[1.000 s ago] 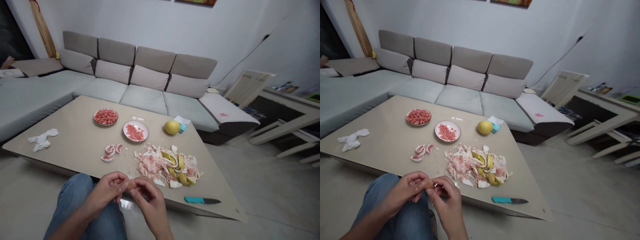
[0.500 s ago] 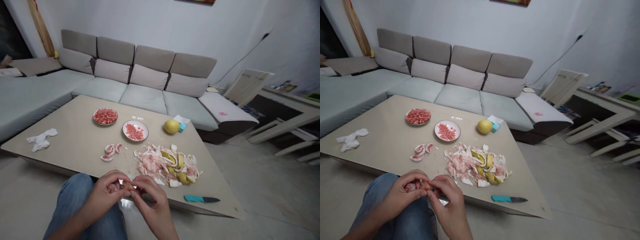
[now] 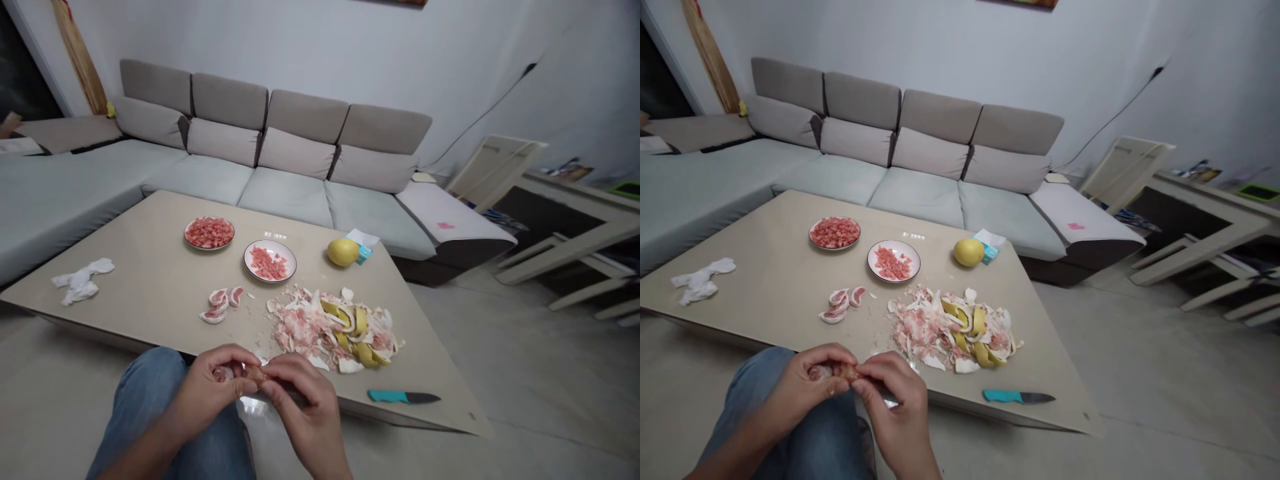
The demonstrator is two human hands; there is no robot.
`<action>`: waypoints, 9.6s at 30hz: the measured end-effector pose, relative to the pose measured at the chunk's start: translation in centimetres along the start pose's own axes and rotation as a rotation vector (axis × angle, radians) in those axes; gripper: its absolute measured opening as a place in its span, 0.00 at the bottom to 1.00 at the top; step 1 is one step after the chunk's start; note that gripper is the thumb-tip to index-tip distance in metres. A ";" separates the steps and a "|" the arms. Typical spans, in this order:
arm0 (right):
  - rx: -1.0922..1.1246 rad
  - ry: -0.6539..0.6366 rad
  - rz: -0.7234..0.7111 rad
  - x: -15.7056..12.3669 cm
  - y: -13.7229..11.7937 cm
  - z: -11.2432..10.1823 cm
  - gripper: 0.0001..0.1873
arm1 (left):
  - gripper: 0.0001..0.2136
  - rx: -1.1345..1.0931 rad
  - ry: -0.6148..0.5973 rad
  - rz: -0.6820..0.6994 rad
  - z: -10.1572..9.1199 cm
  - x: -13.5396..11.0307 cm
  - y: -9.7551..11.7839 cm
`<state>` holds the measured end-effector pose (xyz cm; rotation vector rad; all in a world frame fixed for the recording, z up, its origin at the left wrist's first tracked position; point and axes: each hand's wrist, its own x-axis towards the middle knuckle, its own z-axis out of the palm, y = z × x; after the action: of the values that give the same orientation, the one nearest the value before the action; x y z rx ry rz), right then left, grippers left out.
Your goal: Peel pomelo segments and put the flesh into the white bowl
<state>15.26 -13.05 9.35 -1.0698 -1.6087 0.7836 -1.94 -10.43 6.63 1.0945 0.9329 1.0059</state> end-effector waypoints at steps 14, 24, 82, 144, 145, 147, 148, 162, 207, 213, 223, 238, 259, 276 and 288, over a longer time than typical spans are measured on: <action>0.257 0.153 0.131 -0.3 1.6 1.2 0.04 | 0.15 -0.374 0.020 -0.138 1.0 -0.1 0.3; 0.403 0.244 0.296 0.0 3.5 3.0 0.10 | 0.07 -0.624 -0.004 -0.098 2.4 0.4 -0.2; -0.466 0.060 -0.030 3.2 4.5 -5.0 0.07 | 0.18 0.066 -0.009 -0.234 1.3 2.2 0.8; -0.318 -0.142 -0.258 2.4 4.5 -1.1 0.10 | 0.15 -0.161 -0.068 -0.301 2.0 1.7 2.0; -0.336 -0.133 -0.266 2.4 4.7 -1.1 0.10 | 0.16 -0.174 -0.063 -0.307 2.0 1.7 2.1; -0.372 -0.104 -0.280 2.5 4.9 -1.2 0.11 | 0.16 -0.205 -0.060 -0.318 1.9 1.8 2.1; -0.379 -0.093 -0.276 2.5 5.0 -1.2 0.11 | 0.15 -0.218 -0.059 -0.324 1.8 1.8 2.1; 0.020 -0.221 0.108 3.0 3.8 -0.7 0.10 | 0.13 -0.380 -0.090 -0.323 0.3 2.8 0.4; -0.143 0.040 0.298 21.9 18.9 -0.4 0.09 | 0.11 -0.676 -0.009 -0.271 -6.1 13.6 -2.8; -0.154 0.002 0.223 17.9 15.7 0.6 0.11 | 0.12 -0.588 -0.029 -0.213 -6.1 13.2 -3.1; 0.046 -0.083 0.240 10.6 10.9 4.0 0.10 | 0.17 -0.337 -0.032 -0.236 -5.3 12.8 -3.7; -0.258 0.000 0.023 10.5 10.9 4.3 0.07 | 0.19 -0.236 -0.070 -0.133 -5.2 12.9 -4.2; -0.339 0.151 -0.050 9.2 10.5 5.4 0.09 | 0.15 -0.514 0.105 -0.175 -5.5 13.1 -4.5; -0.589 0.301 0.080 5.0 15.6 -1.5 0.12 | 0.17 -0.585 0.008 -0.112 -5.0 12.5 -3.3; 0.047 -0.032 0.297 7.4 9.5 3.3 0.14 | 0.12 -0.115 -0.051 -0.022 -4.9 12.7 -4.0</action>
<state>13.86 -2.43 2.91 -1.2848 -1.4685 1.0334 -2.39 2.33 0.42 1.0068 0.8341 0.9974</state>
